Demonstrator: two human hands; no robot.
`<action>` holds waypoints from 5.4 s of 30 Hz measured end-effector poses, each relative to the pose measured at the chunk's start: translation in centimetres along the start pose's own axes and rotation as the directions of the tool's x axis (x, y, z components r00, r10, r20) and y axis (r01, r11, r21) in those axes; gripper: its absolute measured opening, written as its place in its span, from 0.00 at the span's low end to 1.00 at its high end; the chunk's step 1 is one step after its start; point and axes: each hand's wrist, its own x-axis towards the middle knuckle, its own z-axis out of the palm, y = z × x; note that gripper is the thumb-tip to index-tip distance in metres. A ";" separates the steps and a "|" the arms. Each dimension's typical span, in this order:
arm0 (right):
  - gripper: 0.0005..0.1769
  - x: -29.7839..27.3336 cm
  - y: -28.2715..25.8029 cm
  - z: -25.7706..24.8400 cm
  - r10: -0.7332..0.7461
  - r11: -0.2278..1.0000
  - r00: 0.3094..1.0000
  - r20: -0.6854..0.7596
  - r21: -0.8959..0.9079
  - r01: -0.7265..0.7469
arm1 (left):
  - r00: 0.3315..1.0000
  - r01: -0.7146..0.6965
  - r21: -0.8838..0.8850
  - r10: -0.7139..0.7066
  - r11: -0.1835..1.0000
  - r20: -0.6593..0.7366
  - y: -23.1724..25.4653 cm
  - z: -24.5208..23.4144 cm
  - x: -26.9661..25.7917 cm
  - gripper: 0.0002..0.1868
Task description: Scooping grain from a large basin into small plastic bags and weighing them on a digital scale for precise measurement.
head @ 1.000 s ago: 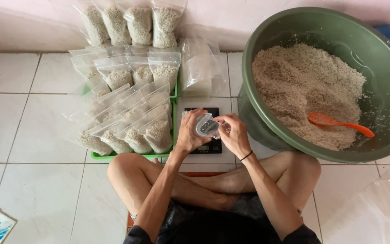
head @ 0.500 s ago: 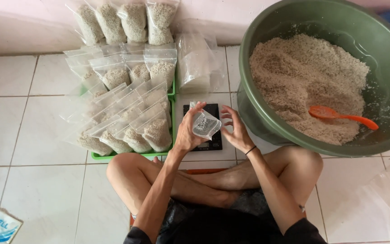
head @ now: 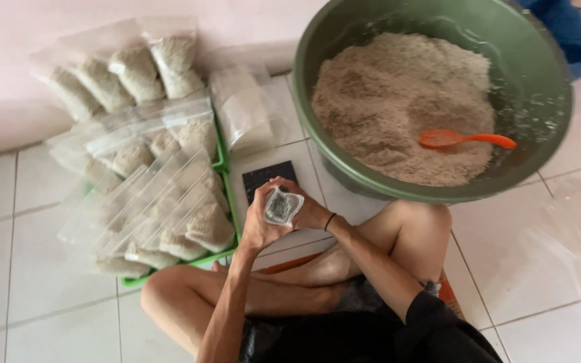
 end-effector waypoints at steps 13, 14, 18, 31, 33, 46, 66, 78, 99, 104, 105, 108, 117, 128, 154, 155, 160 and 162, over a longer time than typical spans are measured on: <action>0.54 11.2 -21.6 -4.0 -0.278 0.951 0.955 0.109 -0.109 0.289 | 0.854 -0.517 -0.245 0.512 0.820 -0.089 19.0 -1.1 10.7 0.55; 0.60 12.0 -22.5 -4.9 -0.381 0.917 0.920 0.090 -0.092 0.389 | 0.811 -0.575 -0.280 0.580 0.768 -0.074 20.0 -0.3 11.7 0.59; 0.72 11.0 -24.7 -11.5 -0.263 0.919 0.958 0.111 -0.275 0.284 | 0.814 -0.560 -0.300 0.580 0.772 -0.026 20.3 3.7 14.6 0.58; 0.14 -4.2 -17.9 -37.5 0.571 -0.456 0.677 -0.465 -0.865 -0.209 | 0.957 -0.141 0.017 0.132 0.990 0.256 14.9 11.4 15.8 0.50; 0.17 -6.0 -15.0 -40.7 0.561 -0.531 0.654 -0.507 -0.827 -0.185 | 0.962 -0.180 0.068 0.162 0.981 0.219 14.4 11.8 16.1 0.53; 0.21 -1.0 -19.4 -40.3 0.156 -0.798 0.852 -0.500 -0.572 -0.190 | 0.960 -0.218 0.248 0.161 0.944 0.229 13.2 12.4 16.5 0.56; 0.28 0.6 -25.2 -31.0 0.583 -0.316 0.587 -0.562 -0.822 -0.473 | 0.954 -0.196 0.345 0.097 0.918 0.284 12.3 12.9 16.8 0.56; 0.20 -1.2 -32.1 -26.7 0.443 0.088 0.654 -0.613 -0.696 -0.712 | 0.932 -0.105 0.423 -0.059 0.900 0.359 11.8 13.9 17.2 0.67; 0.29 3.2 -35.4 -17.8 0.116 -0.310 0.903 -0.414 -0.878 -0.363 | 0.970 -0.099 0.429 -0.009 0.898 0.244 13.8 13.6 16.4 0.58; 0.22 2.9 -35.2 -17.3 0.045 -0.412 0.956 -0.288 -0.878 -0.245 | 0.979 -0.091 0.428 0.003 0.899 0.204 12.1 14.6 16.4 0.58; 0.21 2.8 -35.1 -17.1 0.026 -0.437 0.964 -0.264 -0.871 -0.226 | 0.982 -0.098 0.430 0.017 0.898 0.188 11.9 14.7 16.3 0.57; 0.17 2.4 -34.5 -17.2 -0.027 -0.481 0.982 -0.185 -0.859 -0.174 | 0.983 -0.107 0.426 0.032 0.898 0.179 12.1 14.6 16.3 0.57; 0.16 2.6 -34.2 -16.9 -0.052 -0.517 0.989 -0.142 -0.843 -0.148 | 0.979 -0.100 0.454 0.007 0.886 0.202 12.0 14.4 16.5 0.58; 0.15 2.9 -33.8 -16.0 -0.082 -0.575 0.993 -0.083 -0.810 -0.115 | 0.980 -0.091 0.450 0.001 0.889 0.197 12.2 14.5 16.3 0.59; 0.10 2.8 -33.3 -14.6 -0.131 -0.671 0.989 0.063 -0.740 -0.042 | 0.982 -0.099 0.439 0.016 0.893 0.189 12.1 14.0 15.9 0.56; 0.09 2.7 -33.4 -14.7 -0.127 -0.667 0.990 0.062 -0.744 -0.039 | 0.981 -0.097 0.456 0.009 0.885 0.192 11.7 14.2 16.0 0.56; 0.12 2.5 -34.2 -16.5 -0.086 -0.572 0.995 -0.044 -0.815 -0.086 | 0.979 -0.115 0.494 0.015 0.862 0.201 11.5 14.2 16.2 0.55; 0.13 2.2 -34.1 -18.8 -0.034 -0.272 0.950 -0.309 -0.912 -0.306 | 0.978 -0.113 0.471 0.013 0.875 0.209 11.8 14.0 16.2 0.54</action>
